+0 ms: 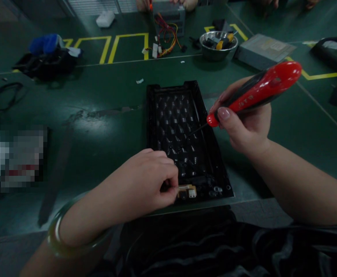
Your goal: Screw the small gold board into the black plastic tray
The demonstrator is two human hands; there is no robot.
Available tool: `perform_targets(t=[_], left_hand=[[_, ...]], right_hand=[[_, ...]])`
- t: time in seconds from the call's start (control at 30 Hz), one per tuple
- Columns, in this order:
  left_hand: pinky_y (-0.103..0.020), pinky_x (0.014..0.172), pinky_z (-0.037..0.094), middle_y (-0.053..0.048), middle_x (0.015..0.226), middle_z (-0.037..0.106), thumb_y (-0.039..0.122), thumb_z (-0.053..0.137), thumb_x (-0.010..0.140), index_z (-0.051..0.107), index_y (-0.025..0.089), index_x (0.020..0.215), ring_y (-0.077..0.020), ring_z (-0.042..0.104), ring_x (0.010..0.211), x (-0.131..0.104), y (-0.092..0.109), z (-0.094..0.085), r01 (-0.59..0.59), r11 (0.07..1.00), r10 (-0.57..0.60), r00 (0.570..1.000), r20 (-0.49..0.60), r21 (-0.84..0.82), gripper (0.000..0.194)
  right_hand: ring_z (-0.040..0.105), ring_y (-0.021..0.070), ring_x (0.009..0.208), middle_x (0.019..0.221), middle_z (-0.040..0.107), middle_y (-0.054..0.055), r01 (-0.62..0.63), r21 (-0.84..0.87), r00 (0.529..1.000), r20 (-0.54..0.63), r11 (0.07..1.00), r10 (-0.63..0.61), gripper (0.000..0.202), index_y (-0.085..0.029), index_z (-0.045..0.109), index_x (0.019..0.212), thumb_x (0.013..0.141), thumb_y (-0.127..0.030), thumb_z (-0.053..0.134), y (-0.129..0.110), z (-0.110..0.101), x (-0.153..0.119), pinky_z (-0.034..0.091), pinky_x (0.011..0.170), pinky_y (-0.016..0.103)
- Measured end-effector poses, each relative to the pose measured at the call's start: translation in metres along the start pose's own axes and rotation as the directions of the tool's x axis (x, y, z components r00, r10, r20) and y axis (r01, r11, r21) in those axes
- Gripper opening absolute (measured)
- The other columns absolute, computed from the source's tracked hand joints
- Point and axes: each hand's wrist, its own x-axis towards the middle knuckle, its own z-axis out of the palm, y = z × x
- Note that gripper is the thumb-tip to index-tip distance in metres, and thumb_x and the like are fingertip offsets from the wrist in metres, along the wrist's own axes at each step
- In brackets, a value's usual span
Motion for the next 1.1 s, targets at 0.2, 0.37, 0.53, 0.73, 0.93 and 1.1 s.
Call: perform_targets(t=[0.2,0.37,0.53,0.73,0.93,1.1], left_hand=[[-0.032,0.073,0.032,0.004,0.07,0.061,0.018,0.062,0.079,0.062,0.021,0.069,-0.0153,0.05,0.075,0.0022,0.0006,0.0039,0.009,1.0,-0.009,1.0,0.024,0.026,0.011],[-0.033,0.072,0.032,0.003,0.069,0.059,0.017,0.06,0.079,0.061,0.021,0.068,-0.0155,0.049,0.074,0.0017,0.0036,0.0028,-0.011,1.0,0.011,1.0,0.008,0.014,0.011],[-0.033,0.073,0.033,0.002,0.072,0.061,0.02,0.059,0.083,0.062,0.022,0.073,-0.016,0.05,0.075,0.0,0.0025,0.0006,-0.015,1.0,0.014,1.0,-0.014,-0.019,0.011],[-0.033,0.073,0.034,0.001,0.072,0.06,0.019,0.059,0.082,0.061,0.02,0.071,-0.017,0.05,0.076,0.0019,0.0033,0.005,-0.013,0.999,0.011,1.0,0.028,0.044,0.012],[-0.033,0.07,0.032,0.001,0.072,0.058,0.018,0.057,0.084,0.059,0.02,0.071,-0.0169,0.047,0.075,0.0007,0.004,0.0052,-0.074,0.995,0.074,0.997,0.002,0.069,0.013],[-0.033,0.07,0.033,0.0,0.074,0.059,0.019,0.057,0.085,0.061,0.02,0.074,-0.0171,0.047,0.076,-0.0002,0.0034,0.0041,-0.077,0.996,0.077,0.997,-0.001,0.054,0.012]], right_hand=[[0.066,0.0117,0.073,0.092,0.065,-0.003,0.011,0.003,1.0,0.006,1.0,-0.011,0.023,-0.028,0.061,0.096,0.088,-0.049,0.066,0.0009,-0.0001,-0.0005,0.062,0.065,0.027],[0.067,0.0143,0.075,0.093,0.065,-0.001,-0.023,-0.037,1.0,-0.001,0.999,0.023,0.025,-0.027,0.061,0.097,0.088,-0.051,0.065,-0.0001,0.0002,-0.0009,0.063,0.065,0.03],[0.067,0.015,0.074,0.093,0.065,-0.001,-0.029,-0.058,1.0,-0.007,0.998,0.029,0.026,-0.028,0.06,0.098,0.088,-0.052,0.064,-0.0004,0.0004,-0.0003,0.063,0.065,0.032],[0.067,0.0156,0.076,0.091,0.066,0.0,-0.052,-0.065,0.999,0.0,0.997,0.052,0.027,-0.028,0.061,0.096,0.087,-0.053,0.066,-0.0011,-0.0005,-0.0007,0.063,0.065,0.03],[0.067,0.0142,0.075,0.092,0.065,-0.001,-0.023,-0.041,1.0,0.004,0.999,0.023,0.025,-0.027,0.061,0.095,0.088,-0.051,0.065,-0.0018,0.0009,0.0003,0.063,0.066,0.03],[0.068,0.0153,0.079,0.092,0.063,-0.002,0.006,-0.058,1.0,0.005,0.998,-0.006,0.022,-0.028,0.061,0.094,0.089,-0.048,0.064,-0.0033,0.0008,0.001,0.063,0.072,0.034]])
